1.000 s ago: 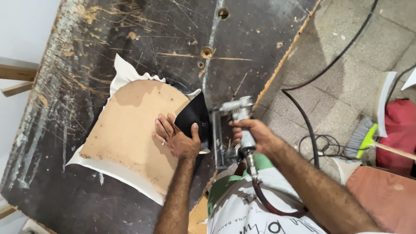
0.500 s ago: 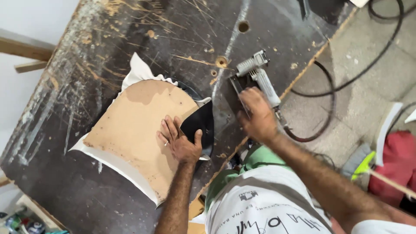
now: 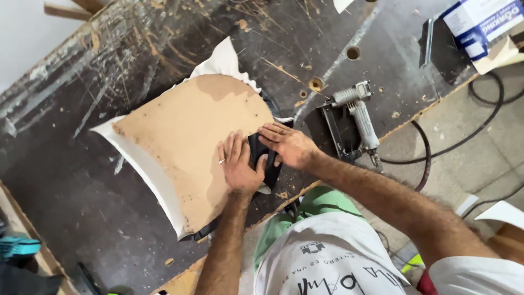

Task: Stapling material to a wooden furniture component and trimming the excess with a utility knife

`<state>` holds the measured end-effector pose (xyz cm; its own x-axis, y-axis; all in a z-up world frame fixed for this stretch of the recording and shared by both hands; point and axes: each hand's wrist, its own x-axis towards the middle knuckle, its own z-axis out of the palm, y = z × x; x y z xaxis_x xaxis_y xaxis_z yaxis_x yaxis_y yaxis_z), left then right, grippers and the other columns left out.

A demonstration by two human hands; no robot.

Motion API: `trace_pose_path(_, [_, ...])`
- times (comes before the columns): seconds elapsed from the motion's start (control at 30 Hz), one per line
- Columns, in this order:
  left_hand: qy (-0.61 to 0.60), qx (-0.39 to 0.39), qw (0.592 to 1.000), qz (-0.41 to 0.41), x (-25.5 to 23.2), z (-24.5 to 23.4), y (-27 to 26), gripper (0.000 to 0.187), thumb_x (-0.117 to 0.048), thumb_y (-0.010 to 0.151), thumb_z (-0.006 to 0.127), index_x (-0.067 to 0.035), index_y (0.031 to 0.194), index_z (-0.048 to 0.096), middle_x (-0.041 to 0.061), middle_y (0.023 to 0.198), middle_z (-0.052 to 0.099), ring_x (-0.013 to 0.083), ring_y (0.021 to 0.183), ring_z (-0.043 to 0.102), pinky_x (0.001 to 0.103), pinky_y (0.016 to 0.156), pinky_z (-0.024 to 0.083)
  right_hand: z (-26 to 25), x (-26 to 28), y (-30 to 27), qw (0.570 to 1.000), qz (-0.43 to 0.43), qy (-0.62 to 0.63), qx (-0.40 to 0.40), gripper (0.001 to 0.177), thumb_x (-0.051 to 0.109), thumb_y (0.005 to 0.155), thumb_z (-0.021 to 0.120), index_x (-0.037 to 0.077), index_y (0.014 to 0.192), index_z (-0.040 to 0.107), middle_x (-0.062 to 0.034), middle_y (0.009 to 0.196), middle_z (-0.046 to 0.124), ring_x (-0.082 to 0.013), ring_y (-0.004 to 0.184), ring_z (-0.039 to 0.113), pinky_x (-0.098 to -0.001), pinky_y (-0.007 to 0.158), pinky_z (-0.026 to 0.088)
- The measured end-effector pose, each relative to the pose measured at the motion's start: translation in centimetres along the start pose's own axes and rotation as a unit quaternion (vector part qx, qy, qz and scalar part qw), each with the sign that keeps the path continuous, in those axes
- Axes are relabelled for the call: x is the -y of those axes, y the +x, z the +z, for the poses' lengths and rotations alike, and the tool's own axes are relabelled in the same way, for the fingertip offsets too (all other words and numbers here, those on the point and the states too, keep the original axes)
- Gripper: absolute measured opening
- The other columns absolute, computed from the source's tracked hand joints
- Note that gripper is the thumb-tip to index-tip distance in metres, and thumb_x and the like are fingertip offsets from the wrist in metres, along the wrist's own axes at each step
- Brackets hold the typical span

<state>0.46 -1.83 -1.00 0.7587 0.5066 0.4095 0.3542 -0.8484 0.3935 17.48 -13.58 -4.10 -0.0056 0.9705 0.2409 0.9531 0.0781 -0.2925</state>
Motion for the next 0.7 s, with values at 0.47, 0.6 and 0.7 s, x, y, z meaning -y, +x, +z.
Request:
trace_pose_path(0.47, [0.101,0.010,0.975,-0.200,-6.4,3.9,-10.2,0.033,-0.015,0.055,0.078,-0.018,0.086,0.068,0.000,0.095,0.055,0.0276,0.098,0.054,0.046,0.087,0.046,1.7,-1.9,0.2,0.996,-0.086,-0.035,-0.019,0.104,0.071,0.061,0.070,0.009,0.143,0.057,-0.0118,0.152,0.053,-0.0312,0.141,0.050,-0.0408,0.120,0.042])
trace_pose_path(0.6, [0.078,-0.002,0.996,-0.043,-4.5,3.7,-9.2,0.019,-0.013,0.063,0.074,-0.013,0.080,0.065,0.006,0.102,0.064,0.0325,0.113,0.060,0.054,0.097,0.047,3.5,-3.1,-0.5,0.995,-0.085,-0.005,-0.047,0.101,0.078,0.070,0.055,0.006,0.142,0.058,-0.0155,0.149,0.056,-0.0339,0.138,0.053,-0.0425,0.120,0.041])
trace_pose_path(0.7, [0.095,-0.019,0.995,0.039,-5.8,-0.2,-4.5,0.015,-0.010,0.078,0.073,-0.005,0.086,0.062,0.017,0.132,0.063,0.0389,0.137,0.051,0.064,0.117,0.031,3.3,-2.8,-0.3,0.995,-0.087,-0.025,-0.051,0.102,0.072,0.061,0.067,0.004,0.138,0.061,-0.0168,0.147,0.057,-0.0341,0.138,0.052,-0.0420,0.121,0.041])
